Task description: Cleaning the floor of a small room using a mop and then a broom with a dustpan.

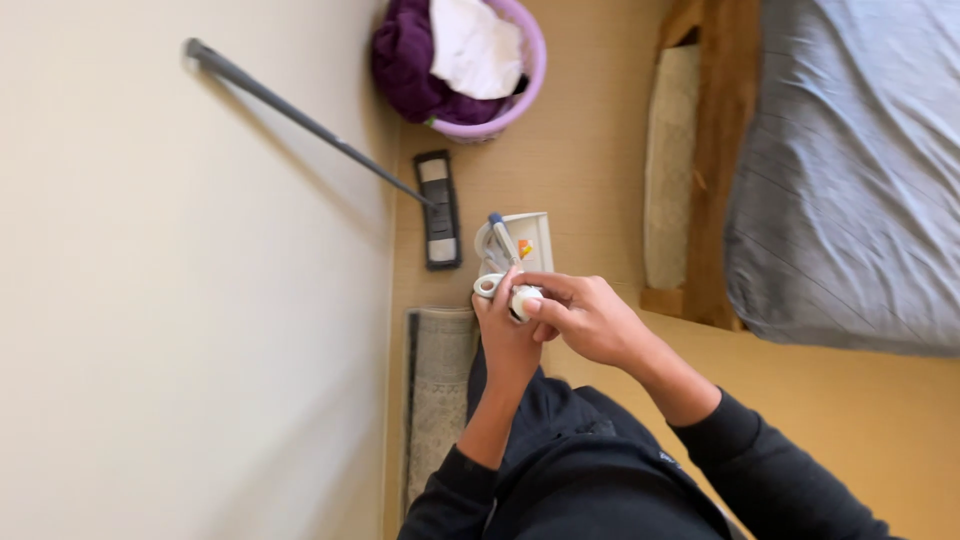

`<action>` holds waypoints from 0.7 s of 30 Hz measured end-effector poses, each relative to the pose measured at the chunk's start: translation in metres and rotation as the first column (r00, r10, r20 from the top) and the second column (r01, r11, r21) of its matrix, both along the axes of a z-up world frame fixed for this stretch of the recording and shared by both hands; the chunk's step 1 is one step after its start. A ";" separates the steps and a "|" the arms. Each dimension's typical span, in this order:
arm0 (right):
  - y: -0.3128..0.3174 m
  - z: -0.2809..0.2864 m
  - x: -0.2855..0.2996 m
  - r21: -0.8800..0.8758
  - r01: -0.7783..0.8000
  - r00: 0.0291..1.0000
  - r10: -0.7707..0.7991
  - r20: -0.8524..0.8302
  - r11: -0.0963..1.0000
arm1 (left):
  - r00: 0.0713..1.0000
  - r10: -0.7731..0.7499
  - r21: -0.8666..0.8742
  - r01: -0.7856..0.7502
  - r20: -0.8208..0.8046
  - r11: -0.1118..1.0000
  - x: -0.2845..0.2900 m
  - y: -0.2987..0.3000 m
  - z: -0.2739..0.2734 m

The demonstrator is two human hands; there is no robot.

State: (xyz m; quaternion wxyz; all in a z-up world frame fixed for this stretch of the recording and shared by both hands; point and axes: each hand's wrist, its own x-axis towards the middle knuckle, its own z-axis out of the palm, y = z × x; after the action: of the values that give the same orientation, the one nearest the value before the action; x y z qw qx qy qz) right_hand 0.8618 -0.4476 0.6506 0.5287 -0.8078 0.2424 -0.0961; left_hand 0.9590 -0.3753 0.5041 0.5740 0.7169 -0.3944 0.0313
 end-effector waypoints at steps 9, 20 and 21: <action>0.063 -0.068 -0.185 0.411 0.193 0.940 -0.288 0.184 0.891 | 0.617 -0.523 -0.464 0.273 -0.588 0.843 -0.169 0.063 -0.037; 0.191 -0.129 -0.296 -0.171 0.402 0.895 -0.426 -0.135 0.899 | 0.571 -0.225 0.274 0.656 -0.790 0.703 -0.240 0.122 -0.114; 0.209 -0.144 -0.303 -0.230 0.373 0.909 -0.404 -0.103 0.899 | 0.618 -0.182 0.418 0.691 -0.765 0.590 -0.243 0.126 -0.120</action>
State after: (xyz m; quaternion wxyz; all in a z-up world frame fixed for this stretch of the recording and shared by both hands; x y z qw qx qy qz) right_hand 0.5584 -0.2382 0.5062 0.3929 -0.7980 0.4265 -0.1642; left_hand 0.7156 -0.2492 0.3845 0.3538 0.7054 -0.3269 -0.5200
